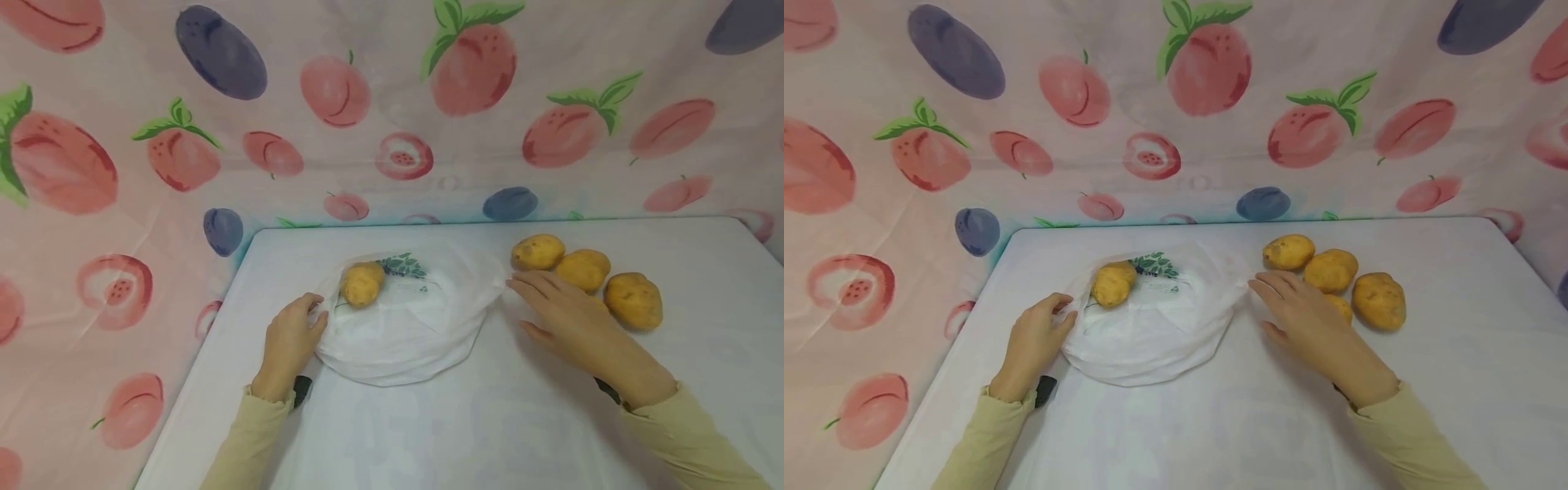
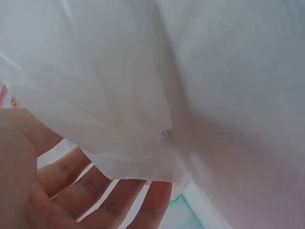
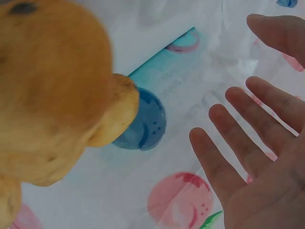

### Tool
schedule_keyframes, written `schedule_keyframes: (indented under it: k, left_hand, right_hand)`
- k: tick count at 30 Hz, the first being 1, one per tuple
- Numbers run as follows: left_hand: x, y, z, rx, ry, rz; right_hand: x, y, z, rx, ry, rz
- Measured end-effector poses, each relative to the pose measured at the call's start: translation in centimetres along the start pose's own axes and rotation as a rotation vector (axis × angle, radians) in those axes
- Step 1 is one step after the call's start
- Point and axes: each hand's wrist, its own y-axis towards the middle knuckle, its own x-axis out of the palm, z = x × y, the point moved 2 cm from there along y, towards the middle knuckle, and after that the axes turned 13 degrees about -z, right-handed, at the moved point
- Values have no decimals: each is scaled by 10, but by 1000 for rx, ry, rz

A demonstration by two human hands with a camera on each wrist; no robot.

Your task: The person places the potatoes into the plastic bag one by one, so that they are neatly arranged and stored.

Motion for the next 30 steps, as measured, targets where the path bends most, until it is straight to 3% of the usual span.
schedule_keyframes:
  k: [12,30]
  left_hand:
    - [0,-1,-1,8,5,5]
    - [0,-1,1,-9,4,-12]
  right_hand:
    - [12,-21,25,52,-3,-91]
    - [22,-42,43,82,13,-115]
